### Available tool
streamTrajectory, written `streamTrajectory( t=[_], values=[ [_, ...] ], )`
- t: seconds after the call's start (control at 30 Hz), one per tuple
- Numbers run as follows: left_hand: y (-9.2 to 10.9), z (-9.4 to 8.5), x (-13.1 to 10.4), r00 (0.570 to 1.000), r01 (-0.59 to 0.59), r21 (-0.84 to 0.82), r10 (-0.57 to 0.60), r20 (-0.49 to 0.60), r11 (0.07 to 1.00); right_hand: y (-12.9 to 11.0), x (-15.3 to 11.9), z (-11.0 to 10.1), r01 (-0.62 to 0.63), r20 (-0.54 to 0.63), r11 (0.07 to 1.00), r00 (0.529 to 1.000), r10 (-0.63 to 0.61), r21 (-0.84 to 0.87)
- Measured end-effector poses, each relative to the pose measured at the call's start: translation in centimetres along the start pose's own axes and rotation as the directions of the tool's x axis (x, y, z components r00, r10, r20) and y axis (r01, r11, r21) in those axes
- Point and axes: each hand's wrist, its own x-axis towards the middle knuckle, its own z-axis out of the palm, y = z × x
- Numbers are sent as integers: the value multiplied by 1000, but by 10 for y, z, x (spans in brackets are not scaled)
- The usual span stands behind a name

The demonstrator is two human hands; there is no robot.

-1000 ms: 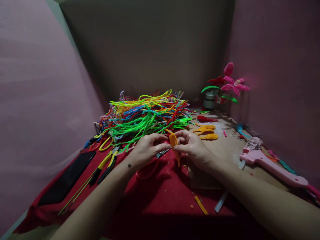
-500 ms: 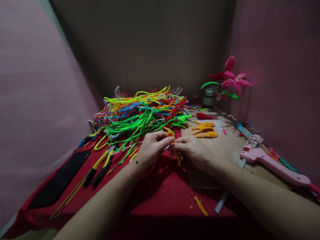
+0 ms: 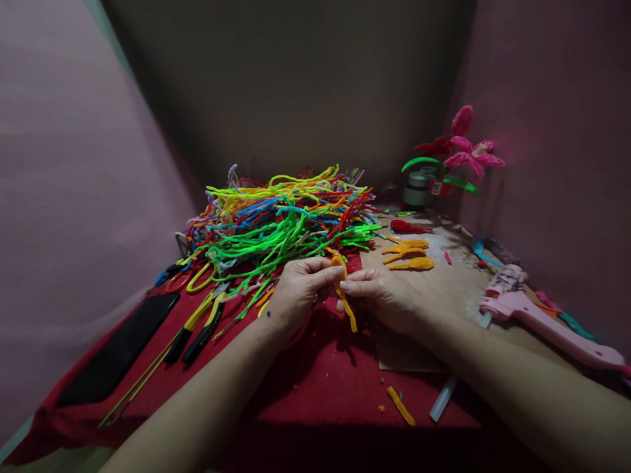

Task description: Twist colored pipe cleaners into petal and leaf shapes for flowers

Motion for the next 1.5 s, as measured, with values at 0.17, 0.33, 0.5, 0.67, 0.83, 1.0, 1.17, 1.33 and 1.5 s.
streamTrajectory(
  t=[0.17,0.33,0.5,0.67,0.83,1.0,1.17,1.33,1.5],
  values=[
    [-2,0,-2,1000,-14,37,14,7,999,4,2,-3,16,-12,1000,1000,-17,-19],
    [1,-1,-3,998,4,108,-11,63,994,3,-1,-1,-42,-32,998,999,40,-52],
    [2,1,-4,1000,6,159,-9,23,987,3,-1,0,-37,-7,998,999,37,-58],
    [2,2,-3,999,-22,205,16,31,979,2,-1,0,-12,26,999,1000,13,-38],
    [3,-1,-4,997,-20,131,10,74,991,-4,-3,2,-87,55,995,995,84,53],
    [1,-2,-6,994,-25,76,17,109,997,-6,-3,2,-132,69,989,989,128,62],
    [2,2,-8,996,-88,188,88,8,978,-5,-4,2,-77,68,997,995,76,11],
    [2,5,-8,969,-172,389,227,-101,905,-5,-6,8,-55,-57,987,997,47,-152],
    [0,7,-5,938,-253,452,332,-103,855,-9,-7,13,-89,-143,983,988,65,-164]
  ],
)
